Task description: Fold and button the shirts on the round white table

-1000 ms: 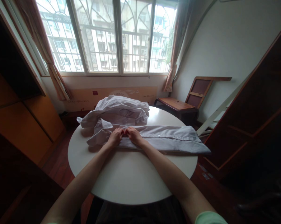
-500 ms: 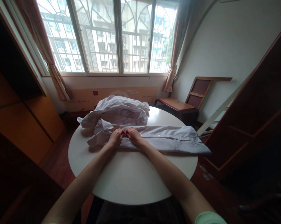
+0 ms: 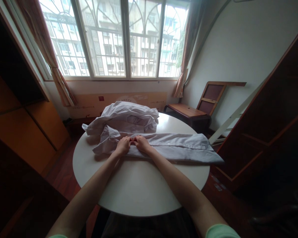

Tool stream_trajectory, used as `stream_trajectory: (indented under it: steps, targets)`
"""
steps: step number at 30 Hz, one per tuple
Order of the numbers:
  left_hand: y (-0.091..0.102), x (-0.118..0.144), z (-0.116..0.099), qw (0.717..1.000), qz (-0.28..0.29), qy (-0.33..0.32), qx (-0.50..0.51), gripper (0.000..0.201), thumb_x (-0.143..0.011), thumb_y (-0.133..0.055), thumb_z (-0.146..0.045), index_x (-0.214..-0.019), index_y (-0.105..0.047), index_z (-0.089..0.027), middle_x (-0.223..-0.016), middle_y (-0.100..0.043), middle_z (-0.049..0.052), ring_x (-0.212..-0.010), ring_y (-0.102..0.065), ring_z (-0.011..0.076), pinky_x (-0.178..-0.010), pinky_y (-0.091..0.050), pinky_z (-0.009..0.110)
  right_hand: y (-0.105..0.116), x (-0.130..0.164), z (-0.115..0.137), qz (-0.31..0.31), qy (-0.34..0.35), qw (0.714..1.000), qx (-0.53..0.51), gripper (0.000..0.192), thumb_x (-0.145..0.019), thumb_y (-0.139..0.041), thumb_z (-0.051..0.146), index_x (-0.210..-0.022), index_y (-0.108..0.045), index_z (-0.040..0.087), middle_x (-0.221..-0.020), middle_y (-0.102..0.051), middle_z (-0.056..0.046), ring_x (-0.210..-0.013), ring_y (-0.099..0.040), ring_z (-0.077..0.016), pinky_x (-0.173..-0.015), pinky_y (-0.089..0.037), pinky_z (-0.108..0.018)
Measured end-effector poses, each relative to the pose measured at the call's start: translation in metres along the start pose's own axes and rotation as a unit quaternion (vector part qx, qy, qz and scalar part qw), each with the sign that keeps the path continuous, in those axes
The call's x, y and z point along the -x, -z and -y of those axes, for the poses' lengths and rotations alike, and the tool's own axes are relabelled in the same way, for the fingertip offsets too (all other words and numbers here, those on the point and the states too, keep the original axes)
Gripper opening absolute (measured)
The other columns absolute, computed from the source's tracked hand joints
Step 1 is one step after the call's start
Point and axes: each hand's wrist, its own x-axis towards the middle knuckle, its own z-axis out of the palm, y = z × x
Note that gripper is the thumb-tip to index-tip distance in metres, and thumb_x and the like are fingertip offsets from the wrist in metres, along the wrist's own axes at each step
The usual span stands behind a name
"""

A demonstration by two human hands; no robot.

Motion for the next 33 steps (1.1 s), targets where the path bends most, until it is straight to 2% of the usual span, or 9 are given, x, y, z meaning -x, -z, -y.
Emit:
stream_trajectory:
  steps: [11,20,28,33]
  targets:
    - [-0.001,-0.001,-0.001,1.000,-0.018,0.010,-0.017,0.021,-0.084,-0.044,-0.025,-0.090,-0.061,-0.015,-0.095,-0.062,0.009,-0.091,-0.056,0.0213,-0.079,-0.041,0.029,0.005,0.003,0.007,-0.016,-0.033,0.999,-0.018,0.011,-0.079,-0.053,0.021,-0.078,-0.062,0.014,-0.083,-0.064,-0.007,-0.077,-0.055,-0.0161,-0.072,-0.039,-0.026]
    - [-0.004,0.001,-0.002,0.999,-0.049,0.019,-0.010,0.017,-0.084,-0.045,-0.024,-0.086,-0.060,-0.016,-0.092,-0.061,0.008,-0.087,-0.056,0.0206,-0.075,-0.041,0.029,0.007,0.005,0.009,-0.019,-0.035,0.999,0.018,0.014,-0.082,-0.051,0.023,-0.079,-0.062,0.016,-0.088,-0.063,-0.007,-0.085,-0.054,-0.0165,-0.077,-0.038,-0.026]
    - [-0.008,0.004,0.002,0.990,-0.120,-0.035,0.066,0.009,-0.081,-0.048,-0.021,-0.082,-0.055,-0.016,-0.082,-0.057,0.005,-0.080,-0.053,0.0179,-0.073,-0.042,0.029,0.005,0.004,0.006,-0.024,-0.048,0.998,0.014,0.012,-0.081,-0.051,0.024,-0.078,-0.061,0.018,-0.088,-0.063,-0.005,-0.084,-0.054,-0.0160,-0.075,-0.038,-0.025]
    - [-0.011,0.001,0.008,0.987,-0.103,-0.073,0.096,0.010,-0.080,-0.052,-0.024,-0.077,-0.059,-0.017,-0.082,-0.057,0.004,-0.083,-0.052,0.0178,-0.075,-0.043,0.029,0.005,0.005,0.005,-0.036,-0.064,0.997,-0.008,0.009,-0.078,-0.050,0.018,-0.080,-0.059,0.016,-0.084,-0.063,-0.006,-0.079,-0.054,-0.0152,-0.072,-0.038,-0.025]
